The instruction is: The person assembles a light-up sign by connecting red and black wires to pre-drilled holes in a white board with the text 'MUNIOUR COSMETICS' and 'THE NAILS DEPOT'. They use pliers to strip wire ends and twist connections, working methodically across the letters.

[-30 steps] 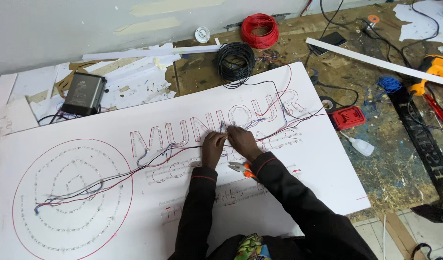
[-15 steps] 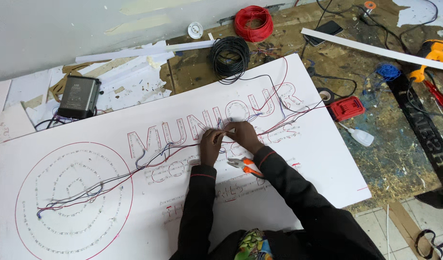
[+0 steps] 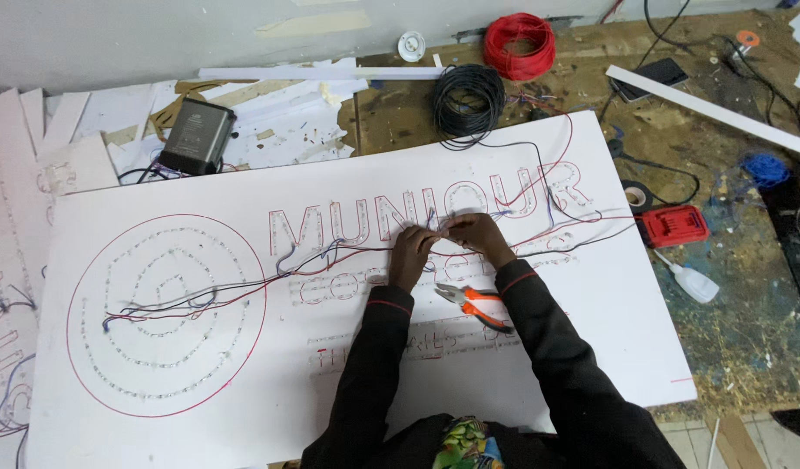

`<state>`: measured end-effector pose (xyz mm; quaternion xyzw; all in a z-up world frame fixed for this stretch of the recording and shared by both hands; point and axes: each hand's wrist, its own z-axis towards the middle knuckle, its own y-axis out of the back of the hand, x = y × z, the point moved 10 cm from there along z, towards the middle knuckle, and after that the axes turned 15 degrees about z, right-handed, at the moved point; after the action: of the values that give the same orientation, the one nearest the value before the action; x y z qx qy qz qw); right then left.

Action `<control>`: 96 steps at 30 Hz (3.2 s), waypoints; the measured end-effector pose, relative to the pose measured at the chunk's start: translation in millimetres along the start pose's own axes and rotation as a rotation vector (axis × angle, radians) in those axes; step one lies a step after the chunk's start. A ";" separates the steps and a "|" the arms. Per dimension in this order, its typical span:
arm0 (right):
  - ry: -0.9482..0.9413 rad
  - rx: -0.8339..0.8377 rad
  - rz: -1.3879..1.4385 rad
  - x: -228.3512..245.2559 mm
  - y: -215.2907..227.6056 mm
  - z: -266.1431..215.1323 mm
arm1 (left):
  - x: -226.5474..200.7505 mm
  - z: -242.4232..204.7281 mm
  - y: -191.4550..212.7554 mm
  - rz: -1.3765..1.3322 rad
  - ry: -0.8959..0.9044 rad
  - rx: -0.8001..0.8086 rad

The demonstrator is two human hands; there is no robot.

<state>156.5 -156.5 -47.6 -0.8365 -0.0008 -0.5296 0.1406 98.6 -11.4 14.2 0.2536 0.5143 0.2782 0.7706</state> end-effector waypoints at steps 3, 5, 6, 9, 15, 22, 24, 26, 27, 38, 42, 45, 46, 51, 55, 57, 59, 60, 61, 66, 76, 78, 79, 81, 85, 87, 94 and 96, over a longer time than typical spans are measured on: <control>0.101 -0.116 -0.238 18.1 5.8 -7.7 | -2.4 1.5 -6.6 0.073 -0.033 0.030; 0.164 -0.154 -0.322 24.0 1.0 -7.8 | -3.0 0.5 -6.8 0.095 -0.046 0.024; 0.228 -0.191 -0.409 31.2 0.2 -8.9 | -4.6 0.6 -7.6 0.116 -0.059 0.016; 0.334 -0.263 -0.500 35.8 -8.5 -24.7 | -6.4 2.1 -4.9 0.098 -0.081 -0.026; 0.443 -0.357 -0.299 17.4 -3.8 -64.2 | 0.8 -0.1 -13.6 0.135 -0.066 -0.008; 0.363 -0.371 -0.262 41.2 17.8 -49.9 | -4.9 0.9 -10.5 0.176 -0.086 -0.007; 0.204 -0.311 -0.541 37.2 12.7 -31.6 | -6.2 2.4 -6.7 0.110 -0.083 -0.009; 0.166 -0.244 -0.604 28.2 7.5 -22.6 | -9.8 -0.8 -5.0 0.096 -0.092 0.009; 0.125 -0.173 -0.669 21.6 0.7 -15.8 | -10.6 -1.1 -3.7 0.083 -0.095 0.024; 0.489 0.369 -1.430 20.7 -53.9 -15.8 | -9.1 -0.5 -4.1 0.104 -0.117 -0.023; 0.272 0.183 -1.279 15.8 -37.2 -3.1 | -6.7 -1.5 -8.2 0.140 -0.112 0.004; 0.174 -0.070 -0.841 15.3 -17.5 -4.1 | -6.6 -2.4 -6.9 0.106 -0.105 0.006; 0.174 -0.071 -0.840 11.2 -15.9 -8.8 | -5.1 -2.9 -7.0 0.106 -0.106 0.007; 0.433 0.070 -0.856 18.9 -31.9 -36.9 | -2.8 -4.2 -11.5 0.138 -0.125 0.042; 0.518 0.025 -0.829 25.0 -39.2 -50.0 | 1.5 -1.1 -15.4 0.095 -0.096 0.053; 0.496 -0.028 -0.943 21.1 -42.3 -48.0 | 3.5 1.3 -15.2 0.056 -0.078 0.041; 0.496 -0.036 -0.952 22.3 -42.6 -43.8 | 3.0 1.6 -11.2 0.039 -0.066 0.034; 0.488 -0.051 -0.962 22.2 -40.7 -42.1 | 2.7 1.3 -10.5 0.015 -0.055 0.035; 0.491 -0.047 -0.961 25.3 -39.4 -43.2 | 3.3 -0.6 -8.6 0.019 -0.053 0.032; 0.269 0.031 -0.707 16.2 -8.4 -46.2 | 5.4 -3.8 -11.3 0.032 -0.036 0.043; -0.273 -0.100 -0.222 -18.2 0.3 -17.6 | -1.0 -2.3 -7.6 0.026 -0.043 0.035; -0.349 -0.077 -0.384 -25.5 2.7 -7.9 | -3.0 -2.5 -7.9 0.048 -0.041 0.052; -0.344 -0.079 -0.381 -26.7 2.3 -7.4 | -2.6 -1.6 -6.2 0.049 -0.046 0.052; -0.141 -0.115 -0.350 -13.2 3.0 -4.9 | -3.5 -3.6 -5.6 0.063 -0.063 0.054; 0.146 -0.145 -0.313 -6.5 -8.7 -19.6 | 0.3 -0.4 -12.2 0.068 -0.047 0.079; 0.500 -0.206 -0.615 15.2 -19.3 -42.4 | 0.9 -0.4 -10.9 0.094 -0.055 0.028; 0.634 -0.092 -0.709 26.8 -11.8 -63.5 | 4.5 -1.2 -12.1 0.050 -0.059 0.010; 0.496 -0.277 -0.459 30.7 16.3 -54.5 | 3.7 0.4 -9.3 0.043 -0.058 -0.001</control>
<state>124.1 -189.5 -2.4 -0.6718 -0.0829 -0.7292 -0.1005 101.7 -15.5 5.6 0.2723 0.4857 0.2876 0.7792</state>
